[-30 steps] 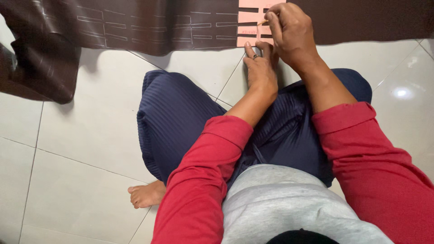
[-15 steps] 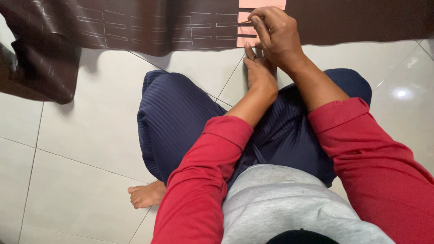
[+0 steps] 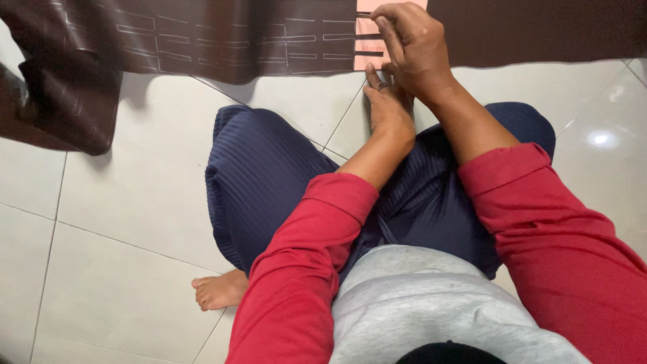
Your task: The person sits on the floor and uses a small stick to mark lines on a piece of pink paper placed on a long brown fabric. They repeatedly align the paper and draw lines along its edges.
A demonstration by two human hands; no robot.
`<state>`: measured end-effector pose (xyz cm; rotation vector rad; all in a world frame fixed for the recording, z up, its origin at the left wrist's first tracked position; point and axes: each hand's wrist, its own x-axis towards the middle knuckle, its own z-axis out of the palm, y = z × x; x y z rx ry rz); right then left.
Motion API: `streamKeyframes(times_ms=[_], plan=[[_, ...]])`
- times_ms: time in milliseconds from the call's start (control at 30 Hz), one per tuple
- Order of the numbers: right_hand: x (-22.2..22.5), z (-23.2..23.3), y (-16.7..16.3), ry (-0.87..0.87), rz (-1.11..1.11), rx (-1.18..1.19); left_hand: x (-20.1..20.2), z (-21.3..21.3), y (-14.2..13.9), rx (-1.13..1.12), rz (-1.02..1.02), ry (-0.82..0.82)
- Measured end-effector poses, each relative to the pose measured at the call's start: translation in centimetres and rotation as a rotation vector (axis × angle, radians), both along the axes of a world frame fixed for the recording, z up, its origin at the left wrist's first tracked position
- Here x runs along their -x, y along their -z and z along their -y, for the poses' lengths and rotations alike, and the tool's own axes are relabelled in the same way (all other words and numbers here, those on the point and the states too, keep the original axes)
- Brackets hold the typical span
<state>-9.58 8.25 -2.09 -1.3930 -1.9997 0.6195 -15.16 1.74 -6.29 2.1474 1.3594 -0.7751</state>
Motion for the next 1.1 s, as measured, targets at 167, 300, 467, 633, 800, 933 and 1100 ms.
streamKeyframes(times_ms=[167,300,467,633,800,933,1100], plan=[[-0.3,0.2,-0.2,0.041,0.004,0.091,-0.1,0.2,-0.4,0.013,-0.009,0.027],[-1.4,0.2,-0.4,0.025,0.062,0.044,-0.3,0.6,-0.6,-0.043,-0.026,0.054],[-3.7,0.2,-1.2,0.095,0.048,0.057,-0.6,1.0,-0.3,-0.176,0.023,0.002],[-5.4,0.2,-1.4,0.136,0.048,0.031,-2.0,0.8,0.2,-0.204,0.006,-0.001],[-7.2,-0.1,-1.8,0.185,0.043,0.051,-3.3,0.7,0.5,-0.266,0.013,-0.030],[-8.0,-0.5,-1.9,0.177,0.026,0.101,-4.1,0.4,0.5,-0.281,0.011,-0.025],[-9.8,-0.9,-2.2,0.208,0.011,0.135,-5.0,-0.6,-0.3,-0.272,-0.009,-0.001]])
